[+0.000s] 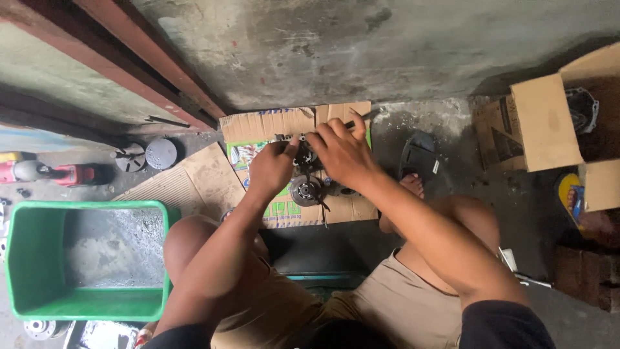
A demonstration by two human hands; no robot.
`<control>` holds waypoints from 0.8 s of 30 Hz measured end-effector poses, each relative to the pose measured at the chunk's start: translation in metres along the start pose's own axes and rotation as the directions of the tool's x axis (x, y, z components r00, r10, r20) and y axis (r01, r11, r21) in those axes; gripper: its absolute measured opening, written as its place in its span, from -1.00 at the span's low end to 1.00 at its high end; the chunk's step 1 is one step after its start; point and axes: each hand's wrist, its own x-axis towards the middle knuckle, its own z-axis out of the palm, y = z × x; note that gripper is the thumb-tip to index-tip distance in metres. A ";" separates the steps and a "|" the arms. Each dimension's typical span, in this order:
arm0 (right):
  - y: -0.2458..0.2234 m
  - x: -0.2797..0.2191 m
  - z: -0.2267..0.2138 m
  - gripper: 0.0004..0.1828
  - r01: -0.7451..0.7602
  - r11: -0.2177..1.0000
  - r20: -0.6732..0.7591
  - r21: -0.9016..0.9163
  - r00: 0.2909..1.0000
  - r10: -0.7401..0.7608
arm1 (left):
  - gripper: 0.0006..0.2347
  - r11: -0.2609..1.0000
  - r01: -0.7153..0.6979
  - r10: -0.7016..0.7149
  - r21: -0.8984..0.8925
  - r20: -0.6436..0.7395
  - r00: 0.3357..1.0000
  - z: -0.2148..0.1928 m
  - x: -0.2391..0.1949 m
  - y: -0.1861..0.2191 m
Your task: The person sits on the floor and cleans various disassembled engine parts, including a cylinder head and a crankshaft, using a rag. The person wipes the surfaces of the metal components to remove grime and oil.
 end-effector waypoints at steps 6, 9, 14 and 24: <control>0.015 0.002 -0.020 -0.85 0.087 0.995 0.136 0.040 0.986 -0.092 | -0.43 0.978 0.096 -0.076 -0.186 0.110 0.991 -0.001 0.003 -0.004; 0.018 0.029 -0.085 -0.71 -0.045 0.994 0.405 0.096 0.914 0.002 | -0.45 0.965 0.089 -0.060 -0.247 0.125 0.990 -0.001 0.000 -0.003; 0.028 0.012 -0.053 -0.71 -0.092 0.996 0.386 0.001 0.919 0.084 | -0.45 0.971 0.093 -0.066 -0.221 0.128 0.990 -0.004 0.004 -0.011; 0.003 0.002 -0.016 -0.84 -0.046 0.998 -0.050 -0.033 0.998 0.045 | -0.45 0.969 0.099 -0.072 -0.225 0.123 0.990 0.015 0.017 -0.025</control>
